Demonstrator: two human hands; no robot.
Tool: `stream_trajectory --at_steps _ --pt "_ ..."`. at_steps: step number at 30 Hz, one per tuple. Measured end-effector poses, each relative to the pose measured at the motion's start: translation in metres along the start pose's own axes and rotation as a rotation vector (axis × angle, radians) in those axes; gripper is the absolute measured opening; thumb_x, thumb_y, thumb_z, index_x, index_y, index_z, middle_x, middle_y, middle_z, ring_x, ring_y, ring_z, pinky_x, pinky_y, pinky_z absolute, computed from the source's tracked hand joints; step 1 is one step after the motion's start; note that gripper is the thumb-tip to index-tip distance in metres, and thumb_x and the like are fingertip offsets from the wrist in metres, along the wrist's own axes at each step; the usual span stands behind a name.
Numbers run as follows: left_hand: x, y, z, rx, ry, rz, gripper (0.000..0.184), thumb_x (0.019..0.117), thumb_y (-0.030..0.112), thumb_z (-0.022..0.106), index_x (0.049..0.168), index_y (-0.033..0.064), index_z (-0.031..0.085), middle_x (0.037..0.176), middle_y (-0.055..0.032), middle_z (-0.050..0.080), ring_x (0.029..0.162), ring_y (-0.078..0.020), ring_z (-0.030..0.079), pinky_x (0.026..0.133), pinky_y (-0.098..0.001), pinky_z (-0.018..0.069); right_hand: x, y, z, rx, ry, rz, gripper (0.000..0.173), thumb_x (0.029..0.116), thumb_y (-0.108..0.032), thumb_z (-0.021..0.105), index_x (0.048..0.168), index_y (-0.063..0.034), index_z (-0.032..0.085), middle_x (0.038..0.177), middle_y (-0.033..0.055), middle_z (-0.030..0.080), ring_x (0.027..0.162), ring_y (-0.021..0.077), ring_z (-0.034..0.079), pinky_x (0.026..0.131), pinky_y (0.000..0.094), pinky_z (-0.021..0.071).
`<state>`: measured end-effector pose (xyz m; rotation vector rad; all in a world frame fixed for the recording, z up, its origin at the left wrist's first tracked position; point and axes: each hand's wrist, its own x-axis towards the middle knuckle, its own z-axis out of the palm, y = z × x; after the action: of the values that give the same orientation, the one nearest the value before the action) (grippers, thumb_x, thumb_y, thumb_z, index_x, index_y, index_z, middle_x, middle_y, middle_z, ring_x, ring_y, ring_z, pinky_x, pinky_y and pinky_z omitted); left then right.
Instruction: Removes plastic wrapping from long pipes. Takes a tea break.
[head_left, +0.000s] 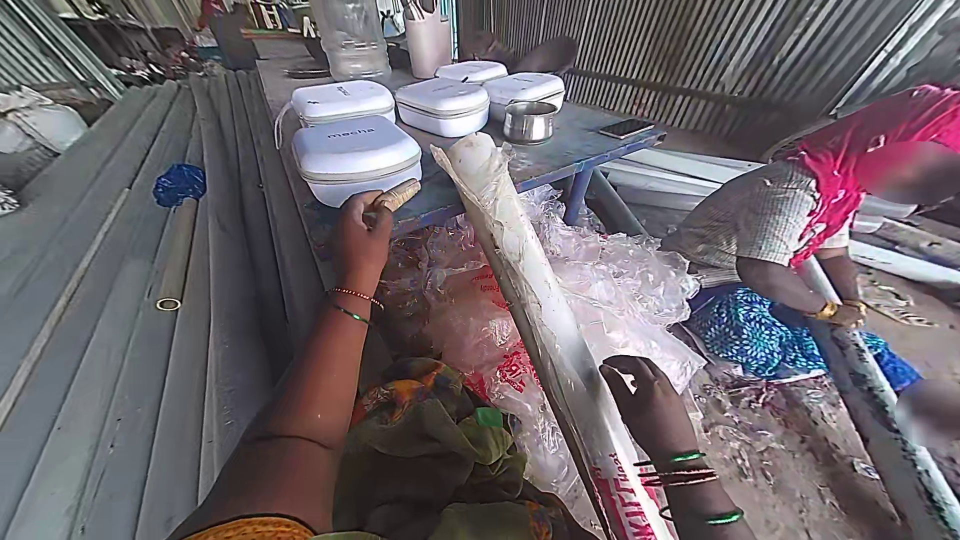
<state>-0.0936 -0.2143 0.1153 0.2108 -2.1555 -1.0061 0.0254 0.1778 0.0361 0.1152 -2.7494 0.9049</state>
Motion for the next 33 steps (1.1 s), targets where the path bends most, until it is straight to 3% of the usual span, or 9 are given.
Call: stream_trajectory --at_steps 2,4,10,16,18,23,28,30,33 --pt "-0.015 -0.006 -0.002 -0.264 0.067 -0.019 0.038 0.1063 0.027 0.048 0.134 0.0022 0.060 0.119 -0.0106 0.067 0.094 -0.0108 0.064 0.084 -0.0289 0.0525 0.001 0.000 0.004 0.007 -0.014 -0.003 0.031 0.1022 -0.023 0.061 0.117 0.0023 0.070 0.121 0.0274 0.067 0.114 0.0445 0.064 0.095 0.0603 0.0487" --pt "-0.035 0.005 -0.002 -0.569 0.072 -0.076 0.033 0.1078 0.021 0.046 0.131 0.0005 0.057 0.106 -0.0004 0.065 0.082 -0.0009 0.062 0.073 -0.0186 0.0513 0.000 -0.002 0.005 0.025 0.006 -0.020 0.032 0.1018 -0.023 0.061 0.118 0.0025 0.070 0.122 0.0279 0.066 0.114 0.0452 0.063 0.094 0.0607 0.0488" --pt "-0.119 0.056 0.032 -0.924 -0.327 -0.193 0.028 0.1085 0.020 0.041 0.125 0.0057 0.059 0.095 0.0040 0.067 0.077 -0.0030 0.062 0.074 -0.0216 0.0542 -0.008 -0.013 0.006 0.174 0.086 -0.086 0.036 0.1015 -0.023 0.058 0.121 0.0051 0.068 0.121 0.0270 0.067 0.109 0.0387 0.067 0.092 0.0522 0.0530" --pt "-0.197 0.114 0.060 -1.134 -0.871 -0.298 0.024 0.1052 0.010 0.045 0.119 -0.0033 0.060 0.098 0.0007 0.065 0.079 -0.0017 0.062 0.072 -0.0202 0.0535 -0.023 -0.036 0.005 0.608 0.071 -0.237 0.082 0.0981 -0.059 0.052 0.131 0.0165 0.052 0.127 0.0124 0.065 0.114 0.0022 0.063 0.095 0.0195 0.0529" --pt "-0.210 0.121 0.064 -1.203 -0.938 -0.303 0.019 0.1042 0.007 0.049 0.119 -0.0015 0.058 0.098 0.0021 0.067 0.078 -0.0008 0.063 0.070 -0.0185 0.0530 -0.028 -0.046 0.005 0.729 0.119 -0.167 0.065 0.1039 -0.042 0.049 0.131 0.0169 0.046 0.118 0.0044 0.065 0.102 -0.0030 0.064 0.089 0.0164 0.0547" --pt "-0.209 0.121 0.064 -0.910 -0.968 -0.056 0.026 0.1016 0.012 0.058 0.119 -0.0067 0.061 0.105 -0.0061 0.065 0.084 -0.0019 0.061 0.076 -0.0195 0.0519 -0.026 -0.045 -0.005 0.825 0.204 -0.032 0.035 0.1045 -0.020 0.040 0.120 0.0071 0.055 0.108 0.0010 0.070 0.098 0.0015 0.068 0.090 0.0217 0.0569" --pt "-0.184 0.083 0.080 -0.453 -0.485 0.484 0.022 0.0971 0.018 0.063 0.102 -0.0008 0.074 0.102 -0.0132 0.074 0.097 -0.0195 0.070 0.090 -0.0385 0.0563 -0.015 -0.025 -0.022 0.491 0.243 0.097 0.032 0.1007 -0.023 0.051 0.113 0.0035 0.062 0.094 0.0038 0.068 0.083 0.0030 0.062 0.080 0.0263 0.0512" --pt "-0.166 0.063 0.076 -0.284 -0.427 0.528 0.024 0.0963 0.020 0.064 0.105 0.0007 0.075 0.103 -0.0142 0.074 0.100 -0.0268 0.071 0.092 -0.0485 0.0550 -0.006 -0.007 -0.019 0.423 0.158 0.211 0.032 0.1063 -0.025 0.049 0.112 0.0031 0.063 0.089 0.0082 0.065 0.081 0.0130 0.060 0.079 0.0365 0.0478" --pt "-0.140 0.033 0.056 0.023 -0.621 0.369 0.034 0.1012 0.027 0.062 0.118 -0.0007 0.071 0.115 -0.0209 0.071 0.111 -0.0358 0.067 0.099 -0.0565 0.0496 0.001 0.016 0.000 0.489 -0.025 0.368 0.040 0.1117 -0.026 0.038 0.123 0.0075 0.059 0.112 0.0194 0.070 0.102 0.0217 0.067 0.093 0.0406 0.0497"
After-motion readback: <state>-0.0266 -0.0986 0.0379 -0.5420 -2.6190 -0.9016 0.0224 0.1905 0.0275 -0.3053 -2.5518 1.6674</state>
